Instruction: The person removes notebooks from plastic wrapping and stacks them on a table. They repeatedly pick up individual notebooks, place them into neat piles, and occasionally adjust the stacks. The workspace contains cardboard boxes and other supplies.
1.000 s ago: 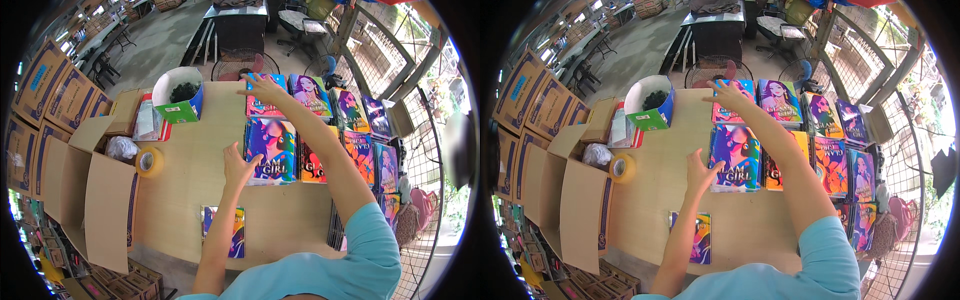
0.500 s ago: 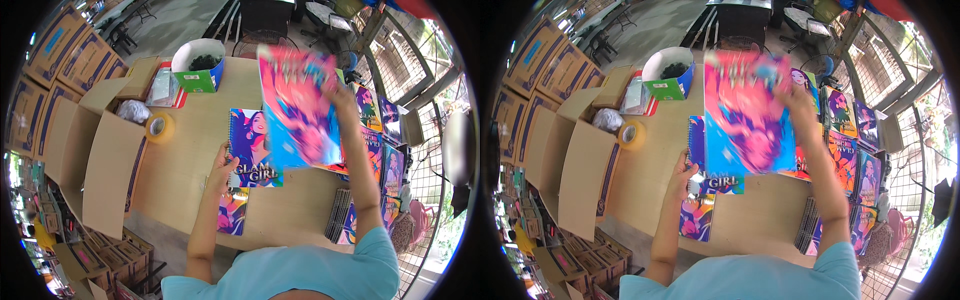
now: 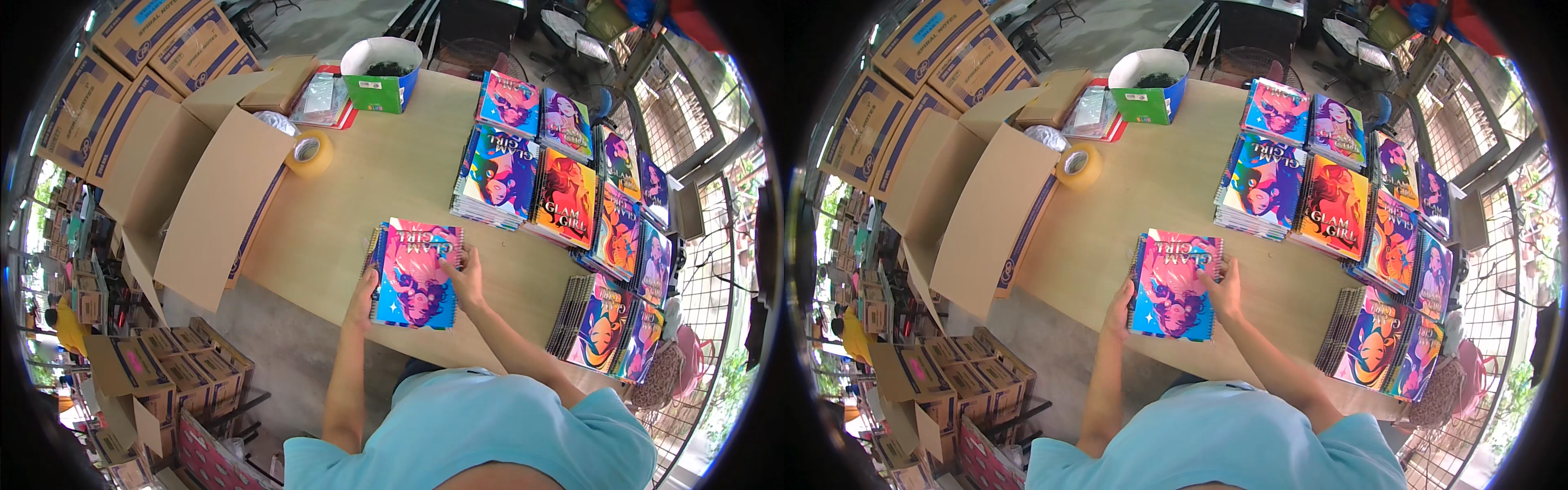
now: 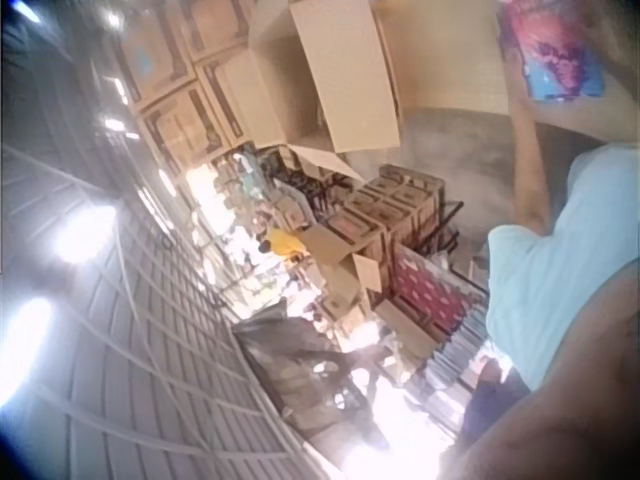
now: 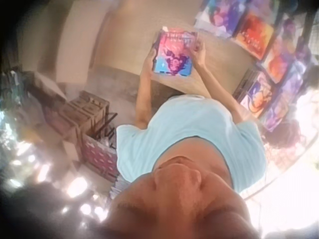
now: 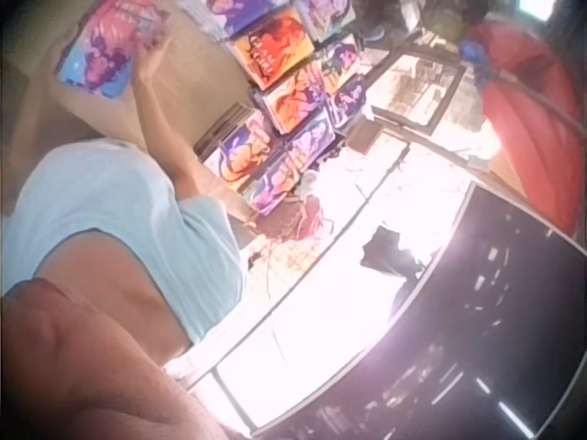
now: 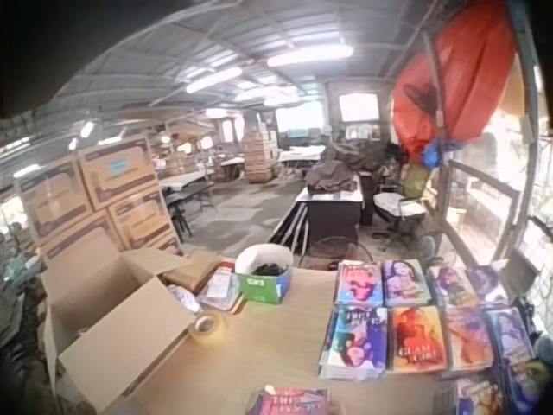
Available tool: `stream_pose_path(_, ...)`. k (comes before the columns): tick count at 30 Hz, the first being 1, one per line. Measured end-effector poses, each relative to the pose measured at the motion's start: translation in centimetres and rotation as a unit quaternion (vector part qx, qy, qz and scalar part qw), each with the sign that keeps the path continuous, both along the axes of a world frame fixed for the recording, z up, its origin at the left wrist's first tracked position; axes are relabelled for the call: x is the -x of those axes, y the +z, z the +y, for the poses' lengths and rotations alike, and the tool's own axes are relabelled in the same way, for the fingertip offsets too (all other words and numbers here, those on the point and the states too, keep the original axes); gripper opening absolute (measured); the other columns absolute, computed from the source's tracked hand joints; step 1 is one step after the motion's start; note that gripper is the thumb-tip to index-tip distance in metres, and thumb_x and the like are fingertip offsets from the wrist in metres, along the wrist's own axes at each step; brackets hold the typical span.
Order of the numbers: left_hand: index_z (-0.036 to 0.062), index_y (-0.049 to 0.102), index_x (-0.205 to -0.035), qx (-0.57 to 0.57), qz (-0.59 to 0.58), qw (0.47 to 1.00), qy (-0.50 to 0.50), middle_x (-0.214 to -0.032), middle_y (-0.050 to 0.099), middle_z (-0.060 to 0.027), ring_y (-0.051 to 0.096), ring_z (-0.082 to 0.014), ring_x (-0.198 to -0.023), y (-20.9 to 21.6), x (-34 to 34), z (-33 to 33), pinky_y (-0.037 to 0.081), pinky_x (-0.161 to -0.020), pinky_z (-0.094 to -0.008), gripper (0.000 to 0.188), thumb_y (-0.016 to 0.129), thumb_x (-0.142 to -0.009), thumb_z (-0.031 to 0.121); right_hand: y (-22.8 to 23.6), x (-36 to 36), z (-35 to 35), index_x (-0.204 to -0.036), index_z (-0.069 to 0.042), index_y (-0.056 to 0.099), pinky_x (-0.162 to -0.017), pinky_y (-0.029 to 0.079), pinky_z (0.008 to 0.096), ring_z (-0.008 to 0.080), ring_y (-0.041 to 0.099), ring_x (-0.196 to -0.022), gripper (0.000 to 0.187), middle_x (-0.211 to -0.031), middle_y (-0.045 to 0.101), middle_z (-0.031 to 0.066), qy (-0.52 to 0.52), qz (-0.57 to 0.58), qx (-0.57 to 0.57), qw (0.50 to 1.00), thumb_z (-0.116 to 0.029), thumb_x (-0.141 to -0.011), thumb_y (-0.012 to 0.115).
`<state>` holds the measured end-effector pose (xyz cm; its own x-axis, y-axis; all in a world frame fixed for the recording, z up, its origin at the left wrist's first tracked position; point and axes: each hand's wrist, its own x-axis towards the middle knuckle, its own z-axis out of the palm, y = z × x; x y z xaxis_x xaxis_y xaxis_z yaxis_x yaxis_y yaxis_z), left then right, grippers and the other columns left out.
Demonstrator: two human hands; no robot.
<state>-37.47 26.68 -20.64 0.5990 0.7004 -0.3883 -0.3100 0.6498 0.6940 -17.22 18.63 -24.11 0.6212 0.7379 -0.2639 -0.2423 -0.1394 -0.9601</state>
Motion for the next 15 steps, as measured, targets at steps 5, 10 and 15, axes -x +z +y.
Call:
stream_pose_path(5,0.0069,0.039,-0.134,-0.37,0.457,0.806,-0.073,-0.122,0.049,-0.0107,0.049,-0.0239,-0.107,-4.7,2.8,1.2,0.041,-0.089,-0.0338,0.052,0.057,-0.086,0.013,-0.7,4.4,1.1,-0.134,-0.001,0.031,-0.075,0.047,0.0318,0.018,0.056,-0.085,0.071,-0.097,0.056,0.0114,-0.002,-0.239,0.089,0.967,-0.007,-0.076,0.07)
stream_pose_path(10,0.0105,0.036,-0.138,-0.469,0.537,0.698,-0.057,-0.129,0.037,-0.0155,0.041,-0.0354,-0.112,-7.3,3.4,1.4,0.037,-0.096,-0.0425,0.06,0.051,-0.082,-0.001,-2.2,6.4,-1.1,-0.144,-0.001,0.01,-0.101,0.034,0.0379,0.031,0.042,-0.116,0.09,-0.135,0.031,0.0227,0.089,-0.174,0.12,0.973,-0.015,-0.077,0.069)
stream_pose_path(15,0.014,0.035,-0.14,-0.524,0.435,0.729,-0.069,-0.134,0.034,-0.0162,0.04,-0.0361,-0.114,-10.3,5.2,2.8,0.037,-0.097,-0.0434,0.066,0.05,-0.079,-0.004,-2.8,8.5,-2.6,-0.145,0.0,0.0,-0.108,0.026,0.0359,0.0322,0.026,-0.134,0.097,-0.149,0.012,0.0242,0.16,-0.244,0.095,0.952,-0.015,-0.077,0.068)
